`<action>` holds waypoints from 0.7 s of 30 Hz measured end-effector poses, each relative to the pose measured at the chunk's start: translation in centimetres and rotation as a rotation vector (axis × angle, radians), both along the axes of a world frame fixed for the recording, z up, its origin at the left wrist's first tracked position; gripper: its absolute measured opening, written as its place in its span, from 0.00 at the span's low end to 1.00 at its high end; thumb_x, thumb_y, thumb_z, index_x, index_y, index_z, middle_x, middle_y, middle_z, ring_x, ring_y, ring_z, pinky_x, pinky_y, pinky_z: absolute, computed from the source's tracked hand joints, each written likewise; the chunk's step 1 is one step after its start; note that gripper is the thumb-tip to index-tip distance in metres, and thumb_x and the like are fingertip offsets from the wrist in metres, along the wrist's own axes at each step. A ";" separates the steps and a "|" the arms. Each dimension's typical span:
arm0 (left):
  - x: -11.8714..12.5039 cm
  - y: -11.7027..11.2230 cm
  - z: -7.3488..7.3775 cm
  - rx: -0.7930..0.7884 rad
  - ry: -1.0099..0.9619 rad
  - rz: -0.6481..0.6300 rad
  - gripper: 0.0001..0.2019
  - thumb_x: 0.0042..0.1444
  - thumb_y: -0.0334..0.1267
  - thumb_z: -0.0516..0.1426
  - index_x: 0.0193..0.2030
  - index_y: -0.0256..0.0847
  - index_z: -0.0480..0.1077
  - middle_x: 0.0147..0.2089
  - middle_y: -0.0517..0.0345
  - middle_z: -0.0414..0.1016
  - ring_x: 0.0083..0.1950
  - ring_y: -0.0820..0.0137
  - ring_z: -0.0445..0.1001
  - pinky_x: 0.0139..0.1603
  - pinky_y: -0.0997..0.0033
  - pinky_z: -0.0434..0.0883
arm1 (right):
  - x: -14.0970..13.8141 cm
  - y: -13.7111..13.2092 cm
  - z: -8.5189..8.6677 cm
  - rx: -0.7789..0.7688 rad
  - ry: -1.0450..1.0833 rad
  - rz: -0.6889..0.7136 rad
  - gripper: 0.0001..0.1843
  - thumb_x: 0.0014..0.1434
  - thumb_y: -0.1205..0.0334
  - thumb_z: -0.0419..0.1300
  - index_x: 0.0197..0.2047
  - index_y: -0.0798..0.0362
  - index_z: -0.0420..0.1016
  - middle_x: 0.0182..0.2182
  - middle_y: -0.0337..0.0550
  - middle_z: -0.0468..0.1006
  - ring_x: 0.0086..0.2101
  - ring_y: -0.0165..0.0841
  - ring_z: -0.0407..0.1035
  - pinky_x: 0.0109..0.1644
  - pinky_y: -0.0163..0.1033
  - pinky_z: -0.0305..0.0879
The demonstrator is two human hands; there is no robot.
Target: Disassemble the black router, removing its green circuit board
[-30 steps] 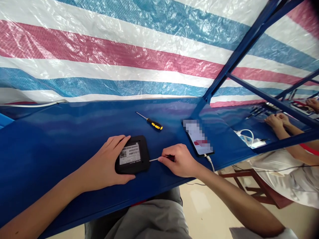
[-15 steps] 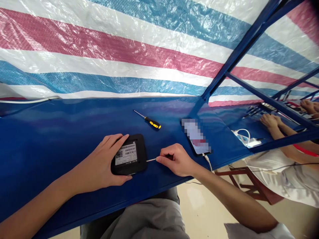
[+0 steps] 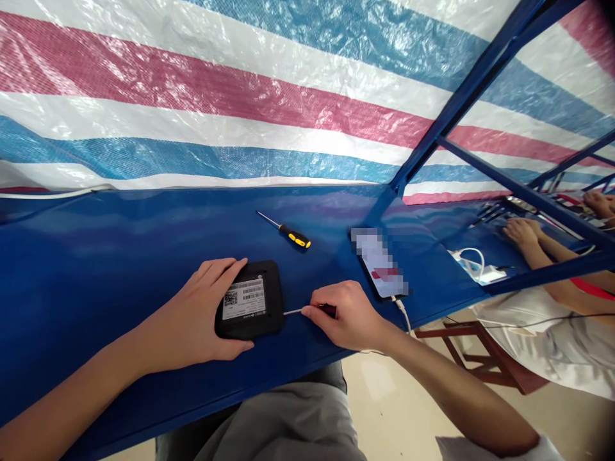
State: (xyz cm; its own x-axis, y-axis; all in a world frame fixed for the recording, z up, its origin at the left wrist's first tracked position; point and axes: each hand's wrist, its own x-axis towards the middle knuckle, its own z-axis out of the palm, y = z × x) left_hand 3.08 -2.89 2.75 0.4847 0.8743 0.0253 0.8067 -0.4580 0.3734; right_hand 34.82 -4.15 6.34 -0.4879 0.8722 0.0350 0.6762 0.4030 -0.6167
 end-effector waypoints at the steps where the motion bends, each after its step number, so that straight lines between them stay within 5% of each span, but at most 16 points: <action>1: -0.2 0.1 -0.1 0.001 0.013 -0.015 0.62 0.51 0.67 0.66 0.85 0.47 0.43 0.81 0.42 0.57 0.81 0.38 0.56 0.75 0.38 0.67 | 0.0 -0.1 0.2 0.007 -0.031 0.000 0.21 0.70 0.57 0.62 0.25 0.53 0.70 0.23 0.36 0.72 0.25 0.26 0.58 0.32 0.38 0.44; 21: 0.1 -0.1 -0.1 0.059 0.016 -0.019 0.59 0.52 0.70 0.65 0.83 0.47 0.46 0.79 0.41 0.60 0.79 0.39 0.58 0.72 0.39 0.69 | -2.4 -1.8 5.5 0.133 -0.626 0.037 0.18 0.73 0.61 0.59 0.32 0.51 0.82 0.28 0.43 0.84 0.27 0.37 0.76 0.29 0.43 0.39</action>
